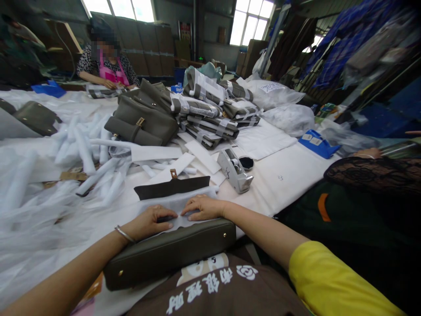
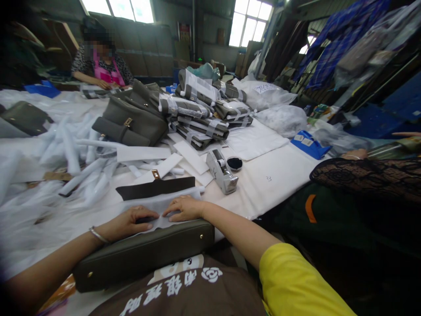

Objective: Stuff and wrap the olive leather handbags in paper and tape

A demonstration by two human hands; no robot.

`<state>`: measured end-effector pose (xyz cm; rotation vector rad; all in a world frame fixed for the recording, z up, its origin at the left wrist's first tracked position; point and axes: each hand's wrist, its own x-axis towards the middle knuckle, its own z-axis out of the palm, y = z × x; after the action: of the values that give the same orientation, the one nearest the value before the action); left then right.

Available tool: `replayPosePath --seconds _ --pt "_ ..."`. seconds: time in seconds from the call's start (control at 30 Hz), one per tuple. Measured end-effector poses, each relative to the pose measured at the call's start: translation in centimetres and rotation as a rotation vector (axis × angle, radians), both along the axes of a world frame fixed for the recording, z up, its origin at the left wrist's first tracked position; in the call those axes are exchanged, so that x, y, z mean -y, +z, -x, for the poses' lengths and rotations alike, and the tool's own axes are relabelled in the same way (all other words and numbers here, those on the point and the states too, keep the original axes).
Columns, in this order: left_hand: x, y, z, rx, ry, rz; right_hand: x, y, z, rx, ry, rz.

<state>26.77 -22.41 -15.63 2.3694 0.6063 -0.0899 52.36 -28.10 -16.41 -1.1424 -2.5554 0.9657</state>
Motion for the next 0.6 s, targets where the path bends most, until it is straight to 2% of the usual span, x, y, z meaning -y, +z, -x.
replayPosePath --seconds 0.27,0.5,0.6 --pt "0.31 0.04 -0.08 -0.001 -0.067 -0.057 0.09 0.32 0.26 0.062 0.015 -0.023" --pt "0.28 0.01 -0.06 0.006 -0.031 -0.047 0.03 0.7 0.31 0.111 0.06 -0.025" --pt "0.35 0.21 -0.09 0.012 -0.057 -0.051 -0.01 0.74 0.27 0.119 0.075 -0.033"
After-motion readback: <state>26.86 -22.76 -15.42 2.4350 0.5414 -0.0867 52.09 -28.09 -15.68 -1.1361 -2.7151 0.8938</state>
